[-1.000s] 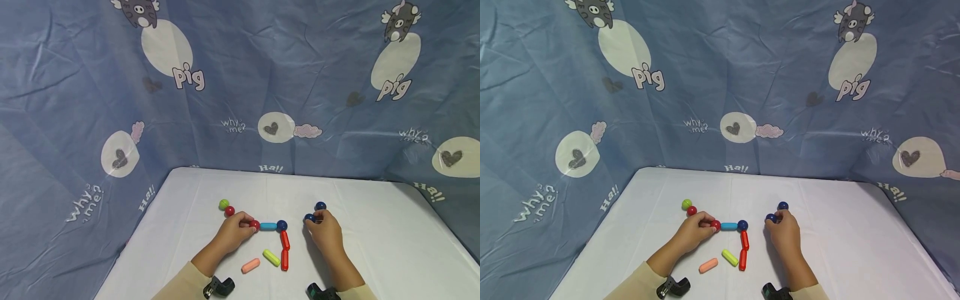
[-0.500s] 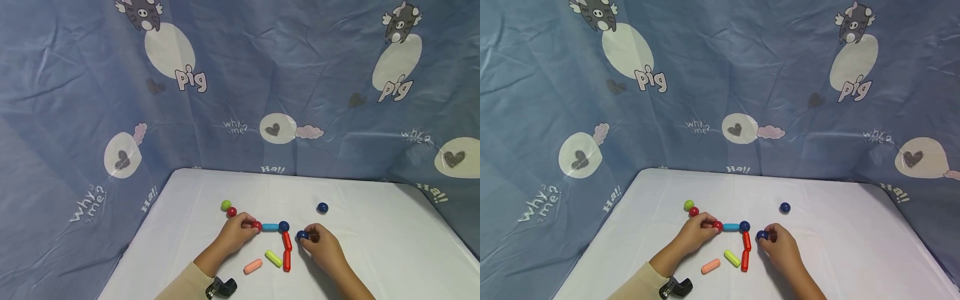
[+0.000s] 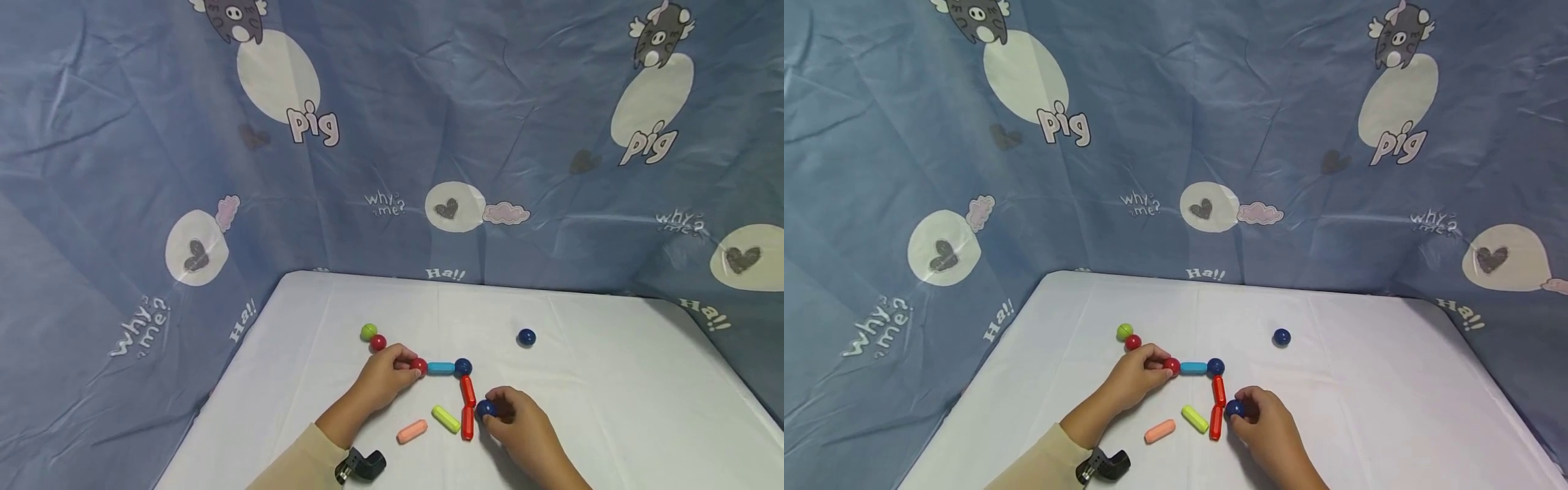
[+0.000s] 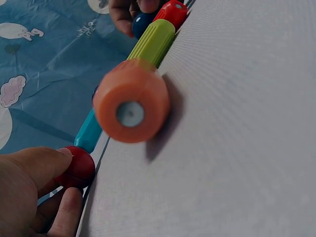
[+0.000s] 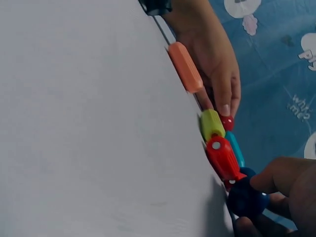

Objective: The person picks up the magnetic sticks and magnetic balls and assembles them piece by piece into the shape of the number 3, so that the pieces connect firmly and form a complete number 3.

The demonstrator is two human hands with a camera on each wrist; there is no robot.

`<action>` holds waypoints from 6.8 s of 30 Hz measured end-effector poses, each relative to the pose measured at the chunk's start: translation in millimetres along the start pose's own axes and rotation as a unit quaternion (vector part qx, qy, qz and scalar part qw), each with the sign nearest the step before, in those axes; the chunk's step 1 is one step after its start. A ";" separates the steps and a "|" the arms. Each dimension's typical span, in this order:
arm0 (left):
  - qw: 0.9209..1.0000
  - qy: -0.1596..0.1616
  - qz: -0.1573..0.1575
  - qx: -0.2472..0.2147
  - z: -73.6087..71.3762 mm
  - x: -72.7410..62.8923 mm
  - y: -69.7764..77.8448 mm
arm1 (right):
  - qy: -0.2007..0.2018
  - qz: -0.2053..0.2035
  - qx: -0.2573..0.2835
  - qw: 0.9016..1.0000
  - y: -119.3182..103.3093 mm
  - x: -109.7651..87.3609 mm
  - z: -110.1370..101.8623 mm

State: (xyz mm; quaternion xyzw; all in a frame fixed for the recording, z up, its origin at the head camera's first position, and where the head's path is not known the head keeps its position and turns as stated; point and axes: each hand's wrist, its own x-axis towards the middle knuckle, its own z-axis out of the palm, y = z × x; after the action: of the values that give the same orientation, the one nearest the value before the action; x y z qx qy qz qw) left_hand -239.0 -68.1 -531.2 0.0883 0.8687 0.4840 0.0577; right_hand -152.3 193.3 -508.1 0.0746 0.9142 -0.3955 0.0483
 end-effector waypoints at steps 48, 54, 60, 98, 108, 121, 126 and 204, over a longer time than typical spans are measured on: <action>1.000 0.004 0.008 -0.007 1.1 -0.5 1.7 | 0.064 0.040 -0.098 0.992 -40.0 -36.7 34.8; 1.000 0.007 0.011 -0.004 2.0 -1.9 1.6 | 0.121 0.025 -0.061 0.990 -29.6 -26.2 11.4; 1.000 0.007 0.012 -0.004 1.3 -2.3 0.6 | 0.067 0.046 -0.060 0.995 -19.9 -11.0 9.3; 1.000 0.008 0.020 0.009 2.7 2.7 -0.7 | 0.022 -0.014 -0.033 0.999 -15.3 -7.5 27.8; 0.989 0.027 0.036 0.144 2.4 2.8 26.1 | 0.019 -0.010 -0.028 0.999 -16.4 -6.6 26.5; 0.930 -0.021 0.120 0.347 35.8 22.6 60.9 | 0.012 -0.012 0.003 1.000 -5.8 -7.0 27.1; 0.938 -0.038 0.105 0.328 40.4 24.5 59.5 | 0.012 -0.011 0.010 1.000 -4.8 -6.9 27.7; 0.956 -0.169 0.118 0.208 11.8 -53.8 41.9 | 0.045 -0.040 0.004 0.998 -10.5 25.4 11.8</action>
State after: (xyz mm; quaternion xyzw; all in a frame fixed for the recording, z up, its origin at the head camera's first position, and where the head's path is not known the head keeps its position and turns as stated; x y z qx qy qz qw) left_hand -180.1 -47.9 -501.0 0.2812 0.9109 0.2743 0.1264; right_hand -178.8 180.1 -512.4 0.0560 0.9159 -0.3973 -0.0088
